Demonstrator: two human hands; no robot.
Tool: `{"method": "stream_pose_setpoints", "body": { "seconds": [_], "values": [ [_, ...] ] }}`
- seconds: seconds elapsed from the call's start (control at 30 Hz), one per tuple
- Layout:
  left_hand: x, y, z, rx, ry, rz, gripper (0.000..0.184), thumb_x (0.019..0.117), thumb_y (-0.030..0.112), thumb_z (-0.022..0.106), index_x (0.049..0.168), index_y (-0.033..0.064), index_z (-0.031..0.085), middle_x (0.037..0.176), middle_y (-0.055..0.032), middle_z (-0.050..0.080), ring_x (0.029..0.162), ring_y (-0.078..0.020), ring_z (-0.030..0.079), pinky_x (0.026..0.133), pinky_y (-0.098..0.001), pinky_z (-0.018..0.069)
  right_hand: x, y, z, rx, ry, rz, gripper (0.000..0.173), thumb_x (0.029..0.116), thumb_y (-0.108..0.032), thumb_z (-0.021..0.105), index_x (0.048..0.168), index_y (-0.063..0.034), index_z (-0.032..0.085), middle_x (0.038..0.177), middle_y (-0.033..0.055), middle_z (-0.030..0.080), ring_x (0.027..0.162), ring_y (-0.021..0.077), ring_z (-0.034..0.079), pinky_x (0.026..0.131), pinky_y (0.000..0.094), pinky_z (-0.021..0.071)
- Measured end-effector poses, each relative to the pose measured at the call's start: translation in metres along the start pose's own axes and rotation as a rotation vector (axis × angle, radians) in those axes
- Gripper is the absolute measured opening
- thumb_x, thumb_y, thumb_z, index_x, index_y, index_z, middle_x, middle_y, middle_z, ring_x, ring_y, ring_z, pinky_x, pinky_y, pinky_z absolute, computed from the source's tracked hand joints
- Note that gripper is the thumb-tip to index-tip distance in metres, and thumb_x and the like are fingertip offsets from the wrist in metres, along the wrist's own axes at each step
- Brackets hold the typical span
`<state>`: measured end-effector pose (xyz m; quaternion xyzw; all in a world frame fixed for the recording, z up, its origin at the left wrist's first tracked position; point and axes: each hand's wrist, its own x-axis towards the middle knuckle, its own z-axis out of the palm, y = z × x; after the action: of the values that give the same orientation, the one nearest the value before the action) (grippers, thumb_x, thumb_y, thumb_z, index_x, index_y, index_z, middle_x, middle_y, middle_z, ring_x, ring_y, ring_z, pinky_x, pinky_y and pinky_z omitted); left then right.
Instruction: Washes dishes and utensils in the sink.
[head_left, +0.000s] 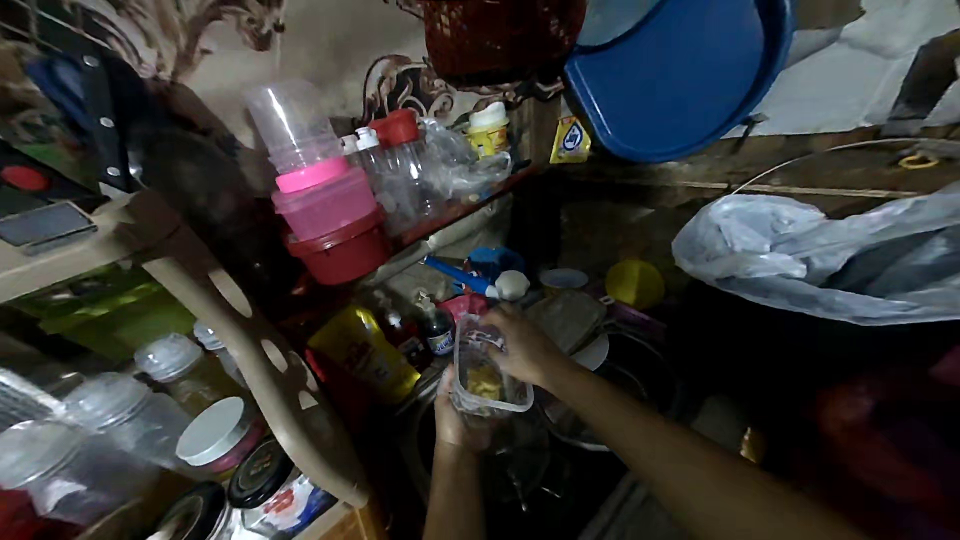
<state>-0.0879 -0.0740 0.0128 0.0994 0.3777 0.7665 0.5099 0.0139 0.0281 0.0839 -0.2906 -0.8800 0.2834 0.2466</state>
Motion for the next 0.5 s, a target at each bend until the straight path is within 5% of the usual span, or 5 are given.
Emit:
{"method": "stream_pose_setpoints", "body": {
  "seconds": [0.1,0.2,0.27,0.33,0.5],
  "values": [
    [0.001,0.005,-0.001,-0.062,-0.035,0.000,0.061,0.1078,0.054,0.018,0.119,0.0108,0.060,0.097,-0.0139,0.070,0.087,-0.0277,0.071,0.072,-0.0488,0.0600,-0.013,-0.008,0.001,-0.026,-0.265,-0.010,0.024,0.0940,-0.010,0.071,0.116,-0.0021,0.072,0.118,0.0195,0.068,0.110,0.0329,0.066,0.098,0.0513,0.0534],
    [0.003,0.002,0.001,-0.076,-0.068,0.059,0.054,0.1105,0.043,0.019,0.106,0.0094,0.062,0.084,-0.0093,0.069,0.076,-0.0212,0.070,0.068,-0.0406,0.0606,-0.016,-0.007,0.012,0.016,-0.486,-0.050,0.024,0.0961,-0.008,0.065,0.118,-0.0003,0.070,0.116,0.0196,0.068,0.109,0.0310,0.065,0.099,0.0493,0.0509],
    [-0.001,-0.003,0.006,-0.048,-0.030,0.037,0.054,0.1107,0.045,0.020,0.101,0.0107,0.061,0.083,-0.0080,0.068,0.076,-0.0213,0.069,0.067,-0.0417,0.0597,-0.011,-0.007,0.017,0.102,-0.400,-0.051,0.016,0.0953,-0.008,0.067,0.109,0.0003,0.070,0.105,0.0177,0.069,0.100,0.0279,0.066,0.092,0.0474,0.0529],
    [-0.004,-0.004,0.010,-0.032,-0.024,0.013,0.054,0.1097,0.048,0.022,0.113,0.0106,0.061,0.092,-0.0105,0.070,0.084,-0.0240,0.071,0.071,-0.0455,0.0602,0.000,-0.007,0.024,0.127,-0.217,-0.004,0.012,0.0931,-0.007,0.069,0.103,-0.0001,0.071,0.099,0.0164,0.070,0.094,0.0279,0.068,0.087,0.0489,0.0558],
    [-0.009,-0.001,0.011,0.084,-0.111,0.040,0.044,0.1112,0.035,0.026,0.128,0.0073,0.057,0.104,-0.0129,0.071,0.094,-0.0239,0.071,0.080,-0.0444,0.0605,0.023,0.003,0.042,-0.281,0.088,0.091,0.026,0.0995,-0.007,0.061,0.124,0.0004,0.068,0.119,0.0232,0.069,0.108,0.0425,0.068,0.092,0.0597,0.0549]
  ]
}}
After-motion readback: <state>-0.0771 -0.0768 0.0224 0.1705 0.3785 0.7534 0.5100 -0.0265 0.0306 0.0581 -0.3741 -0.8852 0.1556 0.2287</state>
